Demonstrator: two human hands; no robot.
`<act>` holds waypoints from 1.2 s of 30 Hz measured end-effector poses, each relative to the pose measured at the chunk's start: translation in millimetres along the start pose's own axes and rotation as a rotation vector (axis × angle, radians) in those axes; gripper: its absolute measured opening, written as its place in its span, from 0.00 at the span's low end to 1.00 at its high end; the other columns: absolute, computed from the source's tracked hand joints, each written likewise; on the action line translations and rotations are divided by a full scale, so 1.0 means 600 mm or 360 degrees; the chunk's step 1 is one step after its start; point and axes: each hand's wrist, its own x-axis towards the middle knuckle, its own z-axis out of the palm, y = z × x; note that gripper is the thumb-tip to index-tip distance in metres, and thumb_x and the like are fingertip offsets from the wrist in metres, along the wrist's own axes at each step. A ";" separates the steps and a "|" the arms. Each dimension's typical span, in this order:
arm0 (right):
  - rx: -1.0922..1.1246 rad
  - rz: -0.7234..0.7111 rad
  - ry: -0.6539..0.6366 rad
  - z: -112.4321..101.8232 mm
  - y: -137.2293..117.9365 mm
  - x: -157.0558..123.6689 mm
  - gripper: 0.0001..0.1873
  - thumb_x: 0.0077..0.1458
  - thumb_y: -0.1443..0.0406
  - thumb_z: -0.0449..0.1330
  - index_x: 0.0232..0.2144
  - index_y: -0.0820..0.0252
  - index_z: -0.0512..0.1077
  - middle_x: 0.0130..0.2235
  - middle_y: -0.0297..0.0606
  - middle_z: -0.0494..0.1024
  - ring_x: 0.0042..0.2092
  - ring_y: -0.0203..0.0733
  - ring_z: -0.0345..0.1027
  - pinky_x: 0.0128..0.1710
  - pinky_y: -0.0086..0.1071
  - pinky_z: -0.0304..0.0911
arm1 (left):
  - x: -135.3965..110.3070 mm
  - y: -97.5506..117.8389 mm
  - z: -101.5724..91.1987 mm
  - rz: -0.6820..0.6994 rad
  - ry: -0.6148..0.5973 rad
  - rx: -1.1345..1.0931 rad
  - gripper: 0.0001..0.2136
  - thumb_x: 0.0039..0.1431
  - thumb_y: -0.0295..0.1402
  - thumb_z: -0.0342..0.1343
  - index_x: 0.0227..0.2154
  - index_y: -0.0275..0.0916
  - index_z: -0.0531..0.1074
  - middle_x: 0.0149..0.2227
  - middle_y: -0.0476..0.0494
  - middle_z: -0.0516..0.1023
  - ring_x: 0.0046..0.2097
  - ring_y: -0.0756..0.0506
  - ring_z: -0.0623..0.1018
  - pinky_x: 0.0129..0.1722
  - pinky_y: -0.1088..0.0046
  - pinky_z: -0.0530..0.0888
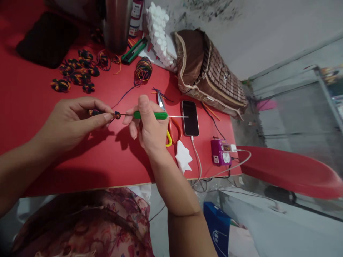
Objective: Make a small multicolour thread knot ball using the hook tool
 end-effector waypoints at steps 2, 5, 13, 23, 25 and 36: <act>0.0007 0.0094 -0.0037 -0.004 0.005 0.007 0.32 0.64 0.35 0.56 0.28 0.54 0.77 0.20 0.26 0.74 0.13 0.26 0.55 0.11 0.25 0.50 | -0.001 -0.002 0.000 -0.0033 -0.0019 -0.0009 0.01 0.58 0.30 0.66 0.31 0.41 0.80 0.23 0.50 0.77 0.21 0.51 0.73 0.20 0.78 0.71; -0.0010 0.0145 -0.0087 -0.010 0.010 0.011 0.30 0.65 0.36 0.56 0.34 0.51 0.80 0.21 0.26 0.74 0.13 0.27 0.55 0.11 0.26 0.50 | -0.002 -0.002 -0.001 -0.0055 -0.0040 -0.0025 0.01 0.58 0.30 0.66 0.32 0.41 0.80 0.23 0.50 0.78 0.21 0.51 0.75 0.21 0.78 0.72; -0.0071 0.0204 -0.0049 -0.010 0.007 0.009 0.30 0.65 0.35 0.55 0.35 0.50 0.79 0.20 0.25 0.72 0.13 0.27 0.52 0.10 0.26 0.47 | -0.005 0.003 -0.001 -0.0158 -0.0020 -0.0104 0.03 0.57 0.29 0.68 0.32 0.41 0.80 0.21 0.50 0.77 0.19 0.50 0.75 0.17 0.77 0.70; -0.0106 0.0160 -0.0096 -0.015 0.010 0.012 0.29 0.65 0.36 0.57 0.35 0.51 0.80 0.20 0.25 0.72 0.12 0.26 0.49 0.11 0.26 0.47 | -0.005 0.001 -0.002 -0.0211 -0.0001 -0.0104 0.03 0.57 0.31 0.68 0.31 0.41 0.80 0.19 0.51 0.76 0.19 0.50 0.76 0.17 0.78 0.69; -0.0083 0.0148 -0.0095 -0.015 0.010 0.012 0.30 0.65 0.36 0.56 0.34 0.52 0.80 0.20 0.26 0.73 0.12 0.26 0.50 0.10 0.27 0.48 | -0.005 0.002 -0.001 -0.0193 -0.0006 -0.0097 0.03 0.57 0.30 0.68 0.31 0.41 0.80 0.19 0.51 0.76 0.19 0.50 0.76 0.17 0.77 0.69; -0.0105 0.0131 -0.0098 -0.016 0.014 0.011 0.28 0.65 0.36 0.56 0.39 0.49 0.82 0.21 0.26 0.74 0.13 0.28 0.55 0.12 0.28 0.52 | -0.006 0.002 -0.003 -0.0130 -0.0016 -0.0050 0.03 0.58 0.31 0.68 0.31 0.43 0.80 0.20 0.50 0.77 0.20 0.49 0.76 0.20 0.76 0.71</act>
